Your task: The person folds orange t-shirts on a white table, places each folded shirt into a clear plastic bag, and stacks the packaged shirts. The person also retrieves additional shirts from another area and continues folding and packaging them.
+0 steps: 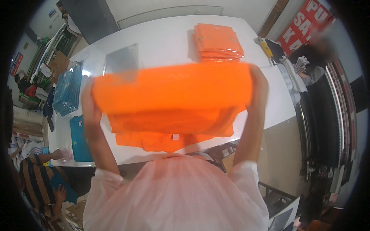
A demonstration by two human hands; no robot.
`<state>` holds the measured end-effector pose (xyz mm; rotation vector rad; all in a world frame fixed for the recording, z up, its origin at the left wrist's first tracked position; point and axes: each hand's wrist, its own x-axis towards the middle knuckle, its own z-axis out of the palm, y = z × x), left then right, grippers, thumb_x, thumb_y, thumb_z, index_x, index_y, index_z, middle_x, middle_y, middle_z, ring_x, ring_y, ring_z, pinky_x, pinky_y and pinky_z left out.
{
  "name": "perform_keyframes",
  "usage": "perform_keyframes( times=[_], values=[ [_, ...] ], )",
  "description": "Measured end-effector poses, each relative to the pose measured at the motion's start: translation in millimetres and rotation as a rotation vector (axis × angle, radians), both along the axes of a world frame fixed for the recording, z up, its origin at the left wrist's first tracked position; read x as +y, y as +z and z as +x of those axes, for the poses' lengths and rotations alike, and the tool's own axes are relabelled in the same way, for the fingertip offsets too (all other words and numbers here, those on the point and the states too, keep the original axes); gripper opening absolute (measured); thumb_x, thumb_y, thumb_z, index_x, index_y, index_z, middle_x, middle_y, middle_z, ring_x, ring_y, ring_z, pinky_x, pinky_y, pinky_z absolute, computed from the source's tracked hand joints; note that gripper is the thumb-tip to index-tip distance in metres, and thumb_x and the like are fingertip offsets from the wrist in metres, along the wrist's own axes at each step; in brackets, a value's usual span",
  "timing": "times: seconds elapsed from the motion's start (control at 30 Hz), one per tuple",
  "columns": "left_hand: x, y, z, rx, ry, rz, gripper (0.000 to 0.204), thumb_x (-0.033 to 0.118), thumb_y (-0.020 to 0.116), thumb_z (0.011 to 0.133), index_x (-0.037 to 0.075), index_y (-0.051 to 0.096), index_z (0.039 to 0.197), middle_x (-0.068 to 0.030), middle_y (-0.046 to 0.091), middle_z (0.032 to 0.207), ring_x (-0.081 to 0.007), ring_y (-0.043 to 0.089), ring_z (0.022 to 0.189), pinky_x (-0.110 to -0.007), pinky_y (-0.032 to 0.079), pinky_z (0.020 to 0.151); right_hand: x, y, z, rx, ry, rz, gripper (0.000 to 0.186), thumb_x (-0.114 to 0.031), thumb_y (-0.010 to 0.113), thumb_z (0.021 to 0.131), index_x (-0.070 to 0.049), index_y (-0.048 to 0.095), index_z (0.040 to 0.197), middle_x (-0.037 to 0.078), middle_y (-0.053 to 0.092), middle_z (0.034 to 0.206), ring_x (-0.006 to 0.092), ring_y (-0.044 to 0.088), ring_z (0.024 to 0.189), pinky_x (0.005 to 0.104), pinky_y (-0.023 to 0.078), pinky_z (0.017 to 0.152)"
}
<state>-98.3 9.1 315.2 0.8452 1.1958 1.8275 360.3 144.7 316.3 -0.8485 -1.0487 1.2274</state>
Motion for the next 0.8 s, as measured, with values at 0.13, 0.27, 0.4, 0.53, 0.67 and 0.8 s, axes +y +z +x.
perform_keyframes(
  times=[0.13,0.27,0.4,0.53,0.67,0.8],
  values=[
    [64.9,1.4,-17.8,-0.030,0.119,0.015,0.024,0.025,0.059,0.108,0.003,0.063,0.115,-0.0052,0.067,0.112,-0.0159,0.065,0.104,-0.030,0.052,0.094,111.9,-24.2,-20.2,0.007,0.083,-0.130,0.029,-0.027,0.065,0.099,0.000,0.069,0.110,0.001,0.060,0.098,0.0092,0.052,0.086,0.0264,0.040,0.073],
    [50.1,27.7,-2.3,0.045,0.440,0.410,0.030,0.029,0.057,0.109,0.001,0.062,0.119,-0.0071,0.067,0.112,-0.0184,0.066,0.103,-0.031,0.053,0.093,77.1,33.0,-39.2,0.330,0.211,0.186,0.030,-0.025,0.060,0.104,0.001,0.065,0.117,0.005,0.067,0.111,0.0164,0.062,0.110,0.0318,0.048,0.096],
    [-20.8,31.7,39.7,0.249,0.469,0.226,0.042,0.039,0.053,0.110,-0.001,0.063,0.118,-0.0099,0.066,0.111,-0.0184,0.064,0.100,-0.031,0.052,0.088,35.9,21.3,-6.1,0.197,0.085,0.018,0.037,-0.027,0.055,0.107,0.002,0.060,0.128,0.011,0.067,0.128,0.0223,0.062,0.120,0.0362,0.047,0.106],
    [-74.6,-87.7,47.8,0.374,0.701,-0.312,0.050,0.050,0.056,0.107,0.002,0.065,0.103,-0.0106,0.066,0.105,-0.0157,0.060,0.086,-0.030,0.050,0.076,27.6,-86.6,22.4,-0.123,0.135,-0.232,0.024,-0.027,0.064,0.103,-0.005,0.068,0.110,0.000,0.067,0.104,0.0097,0.060,0.095,0.0298,0.049,0.087],
    [-113.3,-220.1,99.3,0.453,0.540,-0.409,0.038,0.033,0.056,0.110,0.005,0.050,0.085,0.0019,0.044,0.078,-0.0105,0.041,0.074,-0.032,0.039,0.065,20.9,-174.9,32.5,-0.408,0.134,-0.413,0.022,-0.024,0.071,0.098,-0.003,0.065,0.095,-0.002,0.061,0.084,0.0091,0.057,0.077,0.0306,0.047,0.069],
    [-132.7,-307.4,140.1,0.609,0.497,-0.576,0.038,0.029,0.056,0.109,0.003,0.044,0.083,-0.0022,0.039,0.079,-0.0154,0.039,0.073,-0.035,0.038,0.066,30.4,-308.0,77.0,-0.853,0.149,-0.389,0.032,-0.030,0.074,0.095,0.001,0.065,0.098,0.006,0.063,0.080,0.0153,0.058,0.076,0.0342,0.048,0.071]
  ],
)
